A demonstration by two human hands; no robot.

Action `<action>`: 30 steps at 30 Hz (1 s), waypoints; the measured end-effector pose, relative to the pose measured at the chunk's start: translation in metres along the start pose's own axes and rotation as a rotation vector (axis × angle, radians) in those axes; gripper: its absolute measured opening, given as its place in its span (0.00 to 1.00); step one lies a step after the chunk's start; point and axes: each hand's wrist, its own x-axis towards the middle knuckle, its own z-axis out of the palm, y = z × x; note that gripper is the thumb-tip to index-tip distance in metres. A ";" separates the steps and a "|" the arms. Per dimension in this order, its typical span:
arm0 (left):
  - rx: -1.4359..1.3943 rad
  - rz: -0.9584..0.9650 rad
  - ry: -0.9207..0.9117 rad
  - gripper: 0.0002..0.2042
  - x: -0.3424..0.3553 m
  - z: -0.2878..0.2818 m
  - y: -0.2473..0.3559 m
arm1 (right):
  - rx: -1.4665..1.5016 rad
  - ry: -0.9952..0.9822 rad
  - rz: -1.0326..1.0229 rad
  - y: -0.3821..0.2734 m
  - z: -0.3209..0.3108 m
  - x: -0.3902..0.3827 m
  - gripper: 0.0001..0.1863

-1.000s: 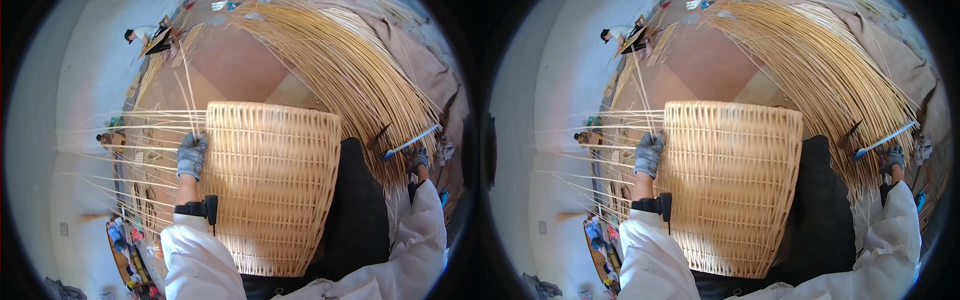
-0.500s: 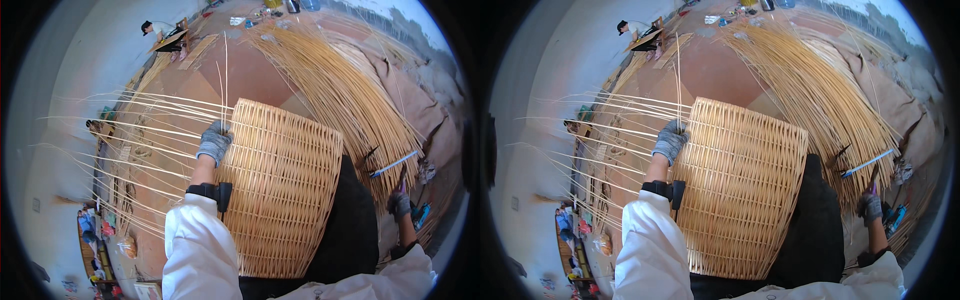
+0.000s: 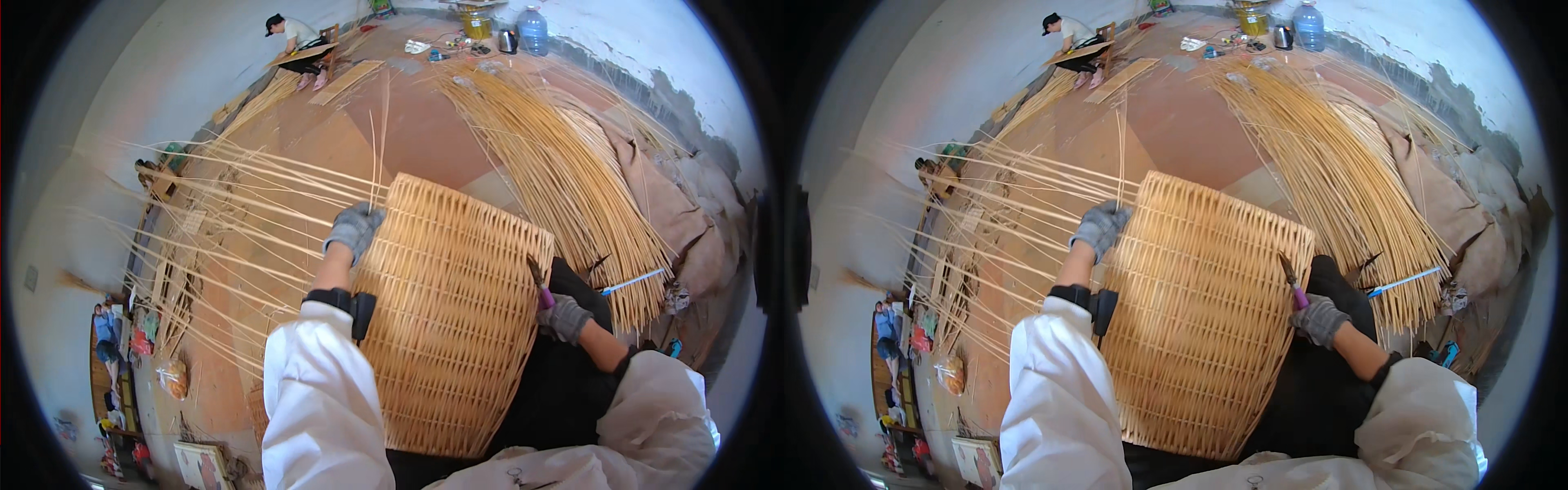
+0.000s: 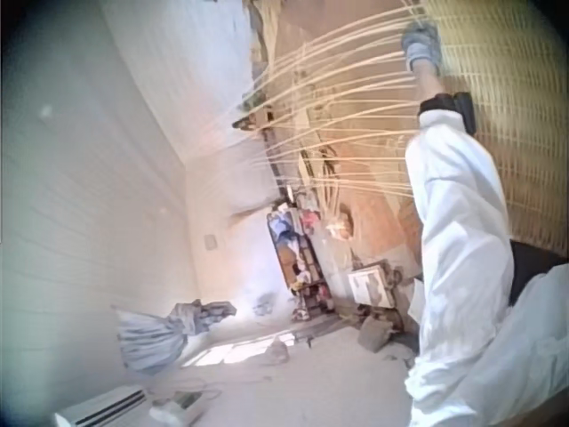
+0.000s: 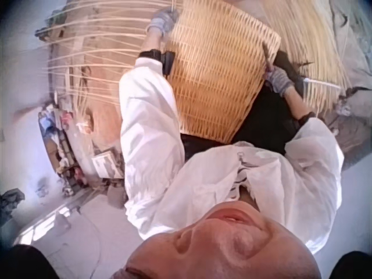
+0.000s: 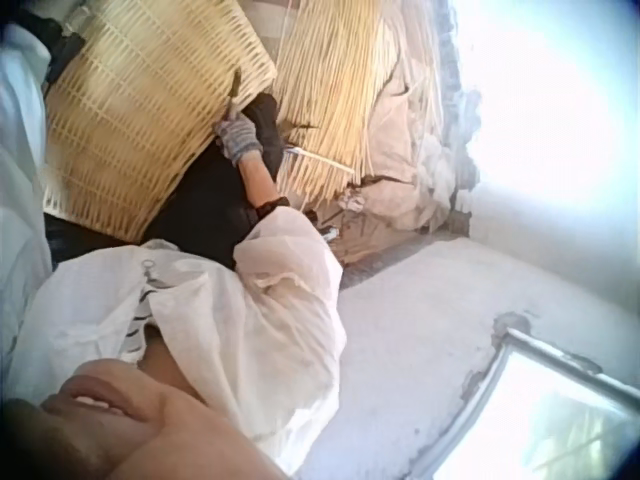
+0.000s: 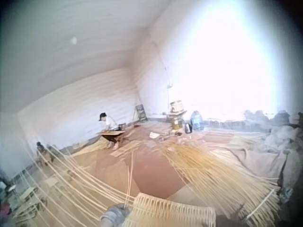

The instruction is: Weaving and measuring a large bamboo basket.

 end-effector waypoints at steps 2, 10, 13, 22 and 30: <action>0.004 -0.087 -0.041 0.20 0.002 -0.006 0.002 | -0.329 0.113 -0.309 -0.021 0.010 -0.024 0.20; -0.631 -0.048 -0.036 0.11 -0.006 -0.026 0.001 | -0.808 0.139 -0.458 -0.159 0.034 0.016 0.36; -0.589 -0.021 0.053 0.10 -0.018 -0.027 -0.003 | -0.877 0.317 -0.669 -0.186 0.062 0.043 0.35; -0.832 0.005 0.019 0.10 -0.037 -0.028 -0.005 | -0.912 0.074 -0.530 -0.199 0.085 0.042 0.34; -0.870 -0.137 0.016 0.11 -0.052 -0.024 0.014 | -1.001 0.295 -0.983 -0.186 0.099 0.047 0.27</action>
